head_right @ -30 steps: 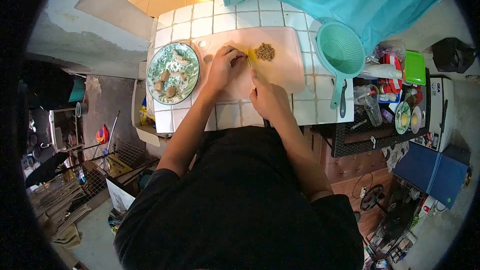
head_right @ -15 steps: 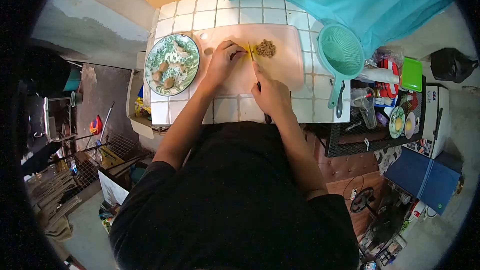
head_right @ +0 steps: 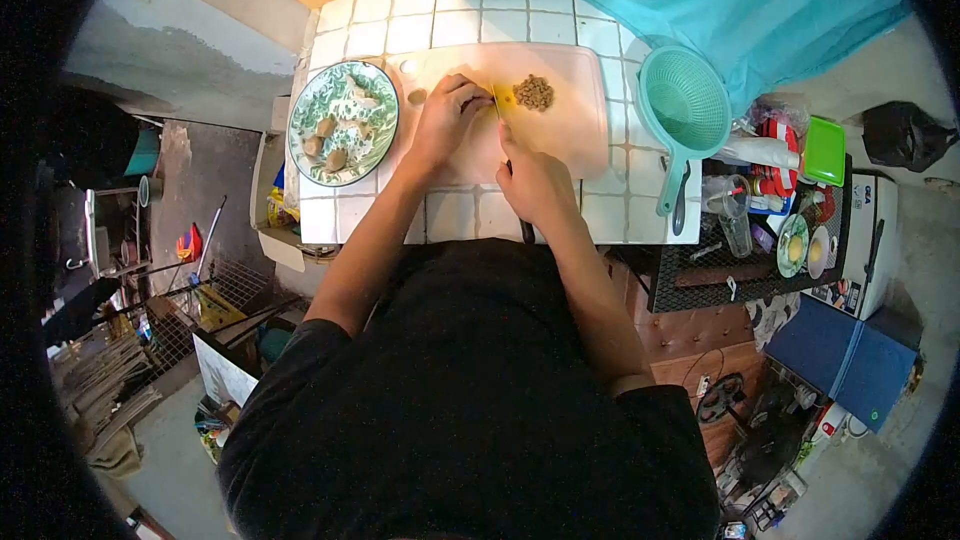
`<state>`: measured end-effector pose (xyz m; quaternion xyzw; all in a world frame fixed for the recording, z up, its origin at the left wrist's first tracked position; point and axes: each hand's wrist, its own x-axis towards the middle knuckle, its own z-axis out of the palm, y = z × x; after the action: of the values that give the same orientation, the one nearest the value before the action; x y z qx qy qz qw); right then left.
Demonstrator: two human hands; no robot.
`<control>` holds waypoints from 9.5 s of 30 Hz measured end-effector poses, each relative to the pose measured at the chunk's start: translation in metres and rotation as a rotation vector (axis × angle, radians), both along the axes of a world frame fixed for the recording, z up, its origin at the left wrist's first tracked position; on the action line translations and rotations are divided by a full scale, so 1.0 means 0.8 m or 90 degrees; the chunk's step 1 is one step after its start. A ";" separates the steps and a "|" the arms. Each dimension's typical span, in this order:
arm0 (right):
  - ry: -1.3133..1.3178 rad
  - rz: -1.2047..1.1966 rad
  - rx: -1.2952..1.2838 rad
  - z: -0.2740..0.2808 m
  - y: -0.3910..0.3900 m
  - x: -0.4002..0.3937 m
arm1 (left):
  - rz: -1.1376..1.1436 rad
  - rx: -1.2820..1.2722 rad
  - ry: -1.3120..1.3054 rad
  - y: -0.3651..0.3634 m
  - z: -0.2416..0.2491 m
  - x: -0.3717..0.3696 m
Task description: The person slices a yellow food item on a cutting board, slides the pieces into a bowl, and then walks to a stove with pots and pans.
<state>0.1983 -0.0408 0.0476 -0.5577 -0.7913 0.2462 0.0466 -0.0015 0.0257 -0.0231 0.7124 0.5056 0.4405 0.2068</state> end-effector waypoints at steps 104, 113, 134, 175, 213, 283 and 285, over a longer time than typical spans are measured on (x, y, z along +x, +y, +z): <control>0.160 -0.137 -0.046 0.022 -0.025 0.059 | 0.029 -0.053 0.146 0.015 0.018 0.035; 0.149 -0.066 -0.054 -0.001 -0.016 0.039 | 0.146 -0.147 0.137 -0.044 0.057 -0.050; 0.184 -0.113 -0.010 -0.012 -0.017 0.048 | 0.086 -0.306 0.008 -0.021 0.042 -0.043; -0.011 -0.040 0.015 0.012 -0.010 0.004 | 0.053 0.016 0.081 -0.002 0.010 0.012; 0.008 -0.045 -0.004 0.008 0.000 0.010 | 0.073 -0.108 -0.008 -0.007 0.015 0.002; 0.029 -0.055 -0.023 0.028 -0.012 0.027 | 0.114 -0.063 0.094 -0.036 0.043 -0.022; 0.020 -0.018 -0.029 0.022 -0.009 0.023 | 0.161 -0.165 0.128 -0.047 0.046 -0.029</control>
<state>0.2169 -0.0478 0.0655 -0.5655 -0.7769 0.2724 0.0498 -0.0243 -0.0121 0.0138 0.6513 0.6614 0.3207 0.1885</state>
